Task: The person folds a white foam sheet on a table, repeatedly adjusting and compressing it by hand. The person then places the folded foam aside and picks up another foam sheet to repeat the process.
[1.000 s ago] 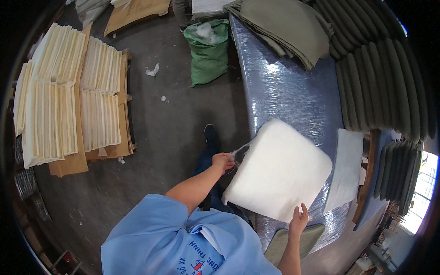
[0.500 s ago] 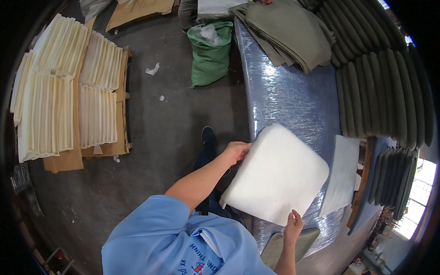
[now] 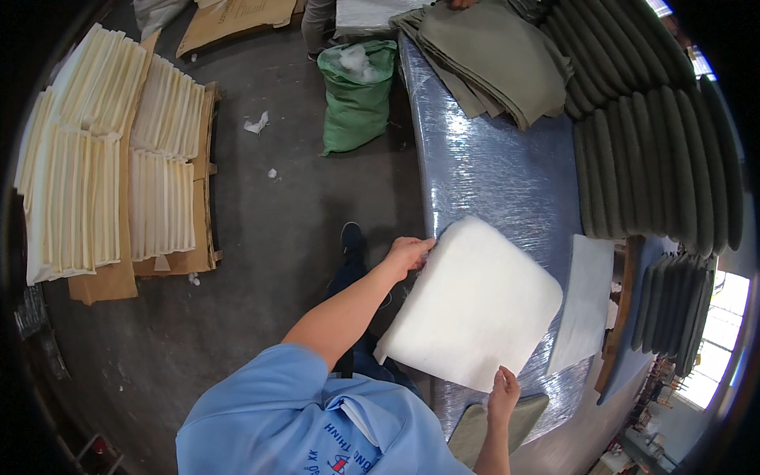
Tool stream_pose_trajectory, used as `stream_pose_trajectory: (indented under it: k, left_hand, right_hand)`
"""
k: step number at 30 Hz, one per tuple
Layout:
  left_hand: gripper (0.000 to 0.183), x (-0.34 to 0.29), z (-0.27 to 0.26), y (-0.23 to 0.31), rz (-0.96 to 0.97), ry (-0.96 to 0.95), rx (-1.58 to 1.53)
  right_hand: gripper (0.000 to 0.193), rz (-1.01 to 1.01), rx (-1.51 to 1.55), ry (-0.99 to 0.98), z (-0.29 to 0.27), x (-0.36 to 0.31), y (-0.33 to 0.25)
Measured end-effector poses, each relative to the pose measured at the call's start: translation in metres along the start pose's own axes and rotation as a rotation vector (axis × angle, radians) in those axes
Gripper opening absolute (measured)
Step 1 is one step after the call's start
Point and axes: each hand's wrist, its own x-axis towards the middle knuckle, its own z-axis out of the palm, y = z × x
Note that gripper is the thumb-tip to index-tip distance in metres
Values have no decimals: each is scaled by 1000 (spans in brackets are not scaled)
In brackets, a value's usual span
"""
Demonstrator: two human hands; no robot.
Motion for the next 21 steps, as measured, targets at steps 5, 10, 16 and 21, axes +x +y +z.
stream_pose_trajectory:
  k: [5,10,16,21]
  left_hand:
    - [26,13,-12,-23,1,-53,-16]
    - [20,4,-80,-52,-328,209,1096]
    - [29,-35,-84,-77,-408,-267,-274]
    - [29,-40,-51,-86,-233,-122,-270]
  right_hand:
    - [26,-24,-109,-9,-8,-1,-13]
    - [27,1,-65,43,-19,-6,9]
    - [28,21,-104,43,-17,-8,16]
    - [27,-101,-113,6,-1,3,-6]
